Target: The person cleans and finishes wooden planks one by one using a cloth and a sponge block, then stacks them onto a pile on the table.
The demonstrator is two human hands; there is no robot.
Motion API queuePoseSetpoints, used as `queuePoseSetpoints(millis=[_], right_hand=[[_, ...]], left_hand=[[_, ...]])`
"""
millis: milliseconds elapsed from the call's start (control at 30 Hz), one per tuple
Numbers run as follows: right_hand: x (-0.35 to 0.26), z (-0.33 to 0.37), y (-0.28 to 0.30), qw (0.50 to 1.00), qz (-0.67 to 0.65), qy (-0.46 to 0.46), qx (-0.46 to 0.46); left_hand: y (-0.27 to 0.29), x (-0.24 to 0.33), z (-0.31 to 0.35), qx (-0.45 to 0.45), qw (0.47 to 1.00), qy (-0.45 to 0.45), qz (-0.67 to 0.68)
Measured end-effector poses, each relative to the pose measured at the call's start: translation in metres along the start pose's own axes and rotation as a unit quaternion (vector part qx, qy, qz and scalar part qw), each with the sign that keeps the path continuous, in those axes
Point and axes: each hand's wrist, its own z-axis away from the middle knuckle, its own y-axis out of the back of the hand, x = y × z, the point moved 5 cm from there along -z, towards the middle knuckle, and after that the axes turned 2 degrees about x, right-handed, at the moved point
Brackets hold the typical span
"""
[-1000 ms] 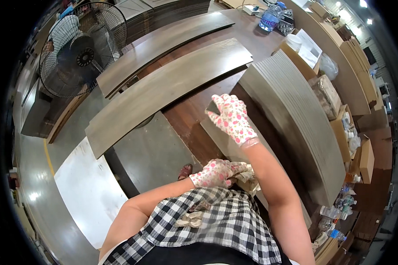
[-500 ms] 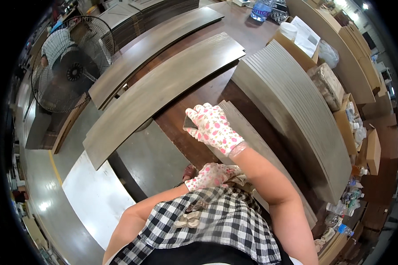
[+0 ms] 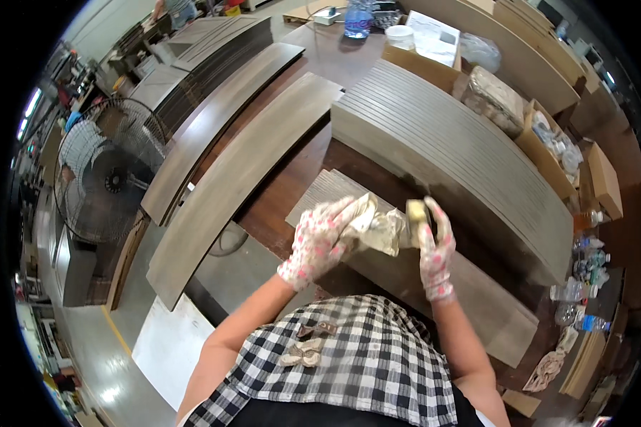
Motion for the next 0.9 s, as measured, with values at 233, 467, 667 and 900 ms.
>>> queuePoseSetpoints(millis=[233, 467, 667, 900], right_hand=[[0.039, 0.057, 0.018, 0.991, -0.026, -0.108, 0.072], [0.028, 0.053, 0.028, 0.993, -0.017, -0.055, 0.105], [0.023, 0.06, 0.019, 0.934, -0.285, -0.21, 0.036], [-0.029, 0.167, 0.123, 0.934, -0.241, -0.263, -0.003]], left_hand=[[-0.01, -0.085, -0.044, -0.018, 0.989, 0.104, -0.104], [0.034, -0.158, -0.003, 0.035, 0.934, 0.345, 0.083], [0.016, -0.155, 0.015, -0.048, 0.971, 0.188, 0.136], [0.034, -0.131, 0.055, -0.058, 0.907, 0.343, 0.238]])
